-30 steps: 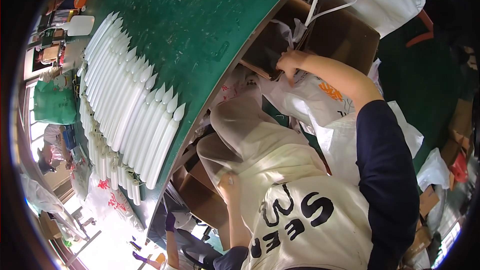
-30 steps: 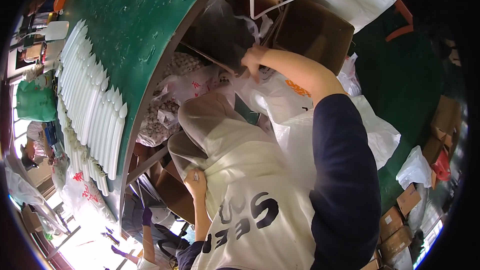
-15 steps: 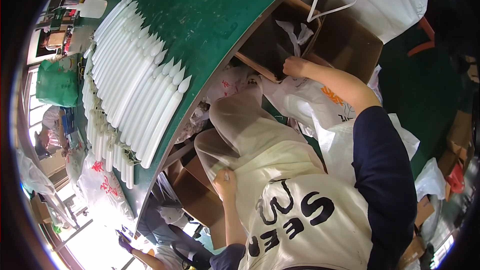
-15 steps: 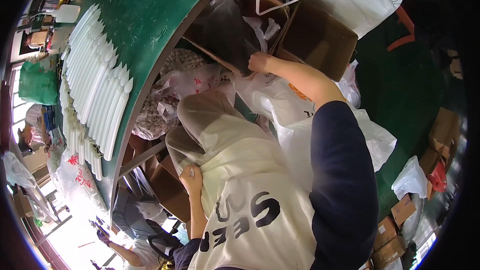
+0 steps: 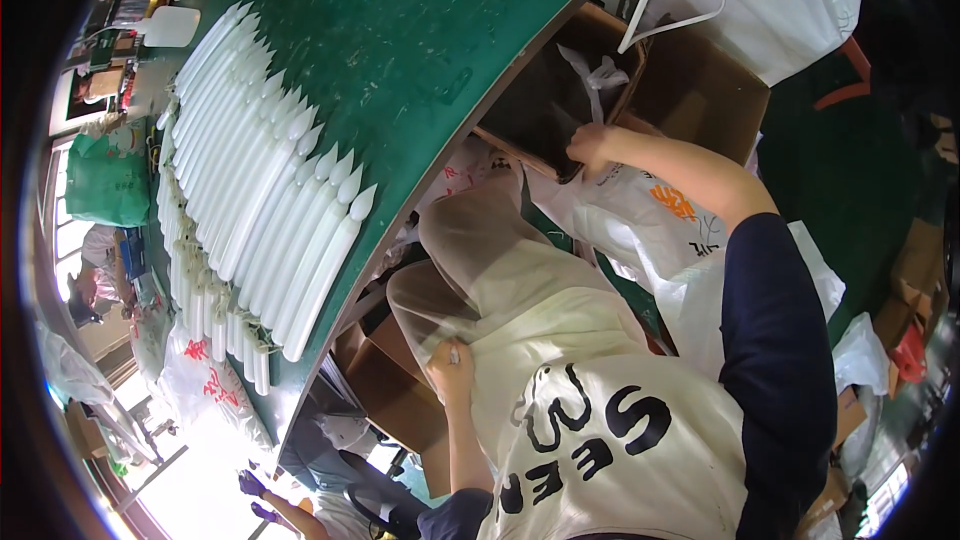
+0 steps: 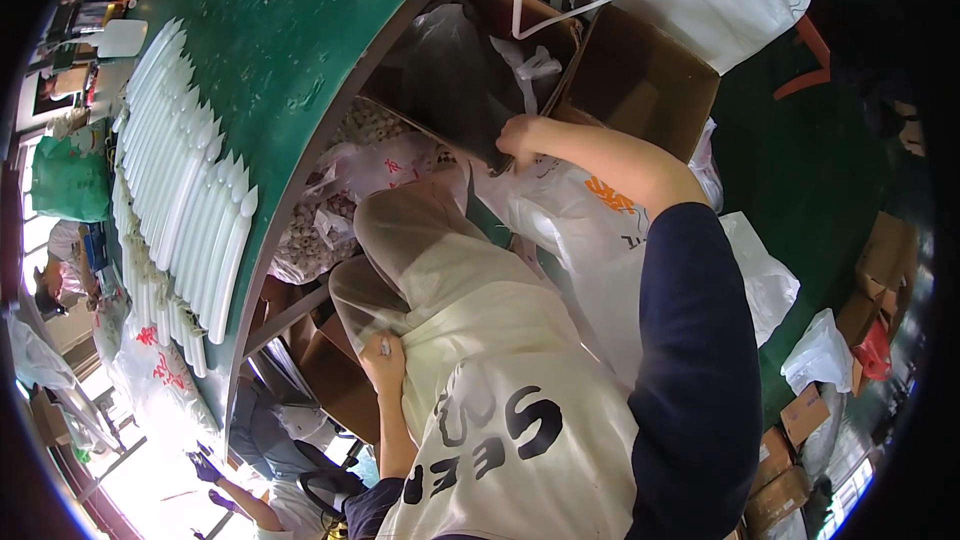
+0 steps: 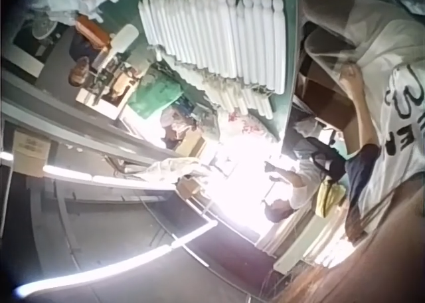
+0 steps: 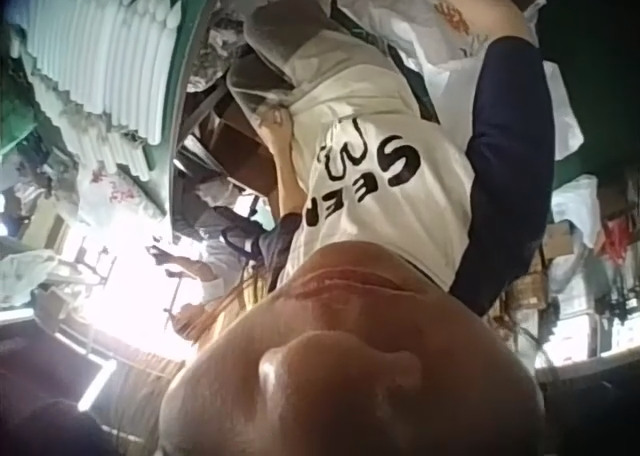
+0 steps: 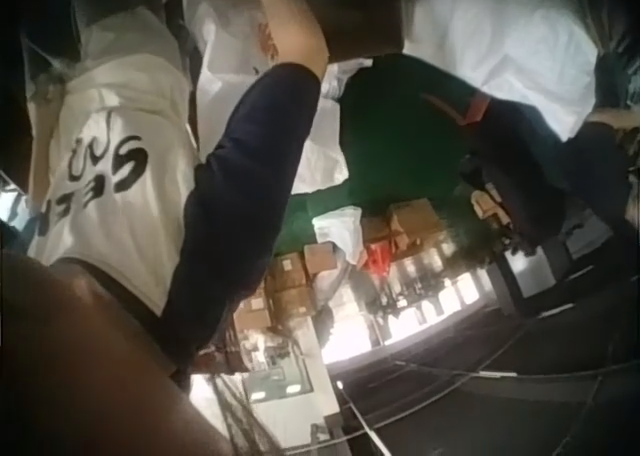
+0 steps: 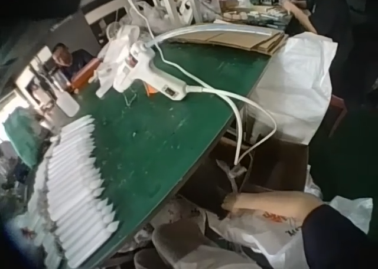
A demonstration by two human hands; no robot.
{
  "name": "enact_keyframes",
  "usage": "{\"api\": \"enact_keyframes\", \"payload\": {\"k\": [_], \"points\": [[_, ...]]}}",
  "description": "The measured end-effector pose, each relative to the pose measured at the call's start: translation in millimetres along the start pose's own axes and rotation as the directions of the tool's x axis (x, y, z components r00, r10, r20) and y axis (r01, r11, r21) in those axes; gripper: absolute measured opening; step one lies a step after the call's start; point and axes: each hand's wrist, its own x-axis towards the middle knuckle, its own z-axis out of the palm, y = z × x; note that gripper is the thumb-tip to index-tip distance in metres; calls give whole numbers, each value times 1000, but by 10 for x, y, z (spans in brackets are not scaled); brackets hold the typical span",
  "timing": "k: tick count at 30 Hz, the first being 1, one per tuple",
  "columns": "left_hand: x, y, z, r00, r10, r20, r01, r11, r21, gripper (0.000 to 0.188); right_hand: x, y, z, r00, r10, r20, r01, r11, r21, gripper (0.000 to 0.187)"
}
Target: Assembling small items using a hot glue gun and then packaging them into plastic bags.
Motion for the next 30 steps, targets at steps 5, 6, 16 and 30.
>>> {"api": "enact_keyframes", "payload": {"k": [5,6,16,30], "points": [[-119,-28,-139,997,-72,4,72,995,67,20,397,97,-626,928,260,266,-371,705,605,64],[-135,-19,-169,997,-76,-4,76,995,70,20,891,686,-116,931,255,261,-363,711,603,64],[-395,108,-207,996,-93,-8,93,989,110,15,1764,1750,702,566,432,-702,52,831,554,60],[-429,191,-166,996,-80,34,75,989,127,14,2108,1534,953,916,336,-220,-204,861,466,35]]}}
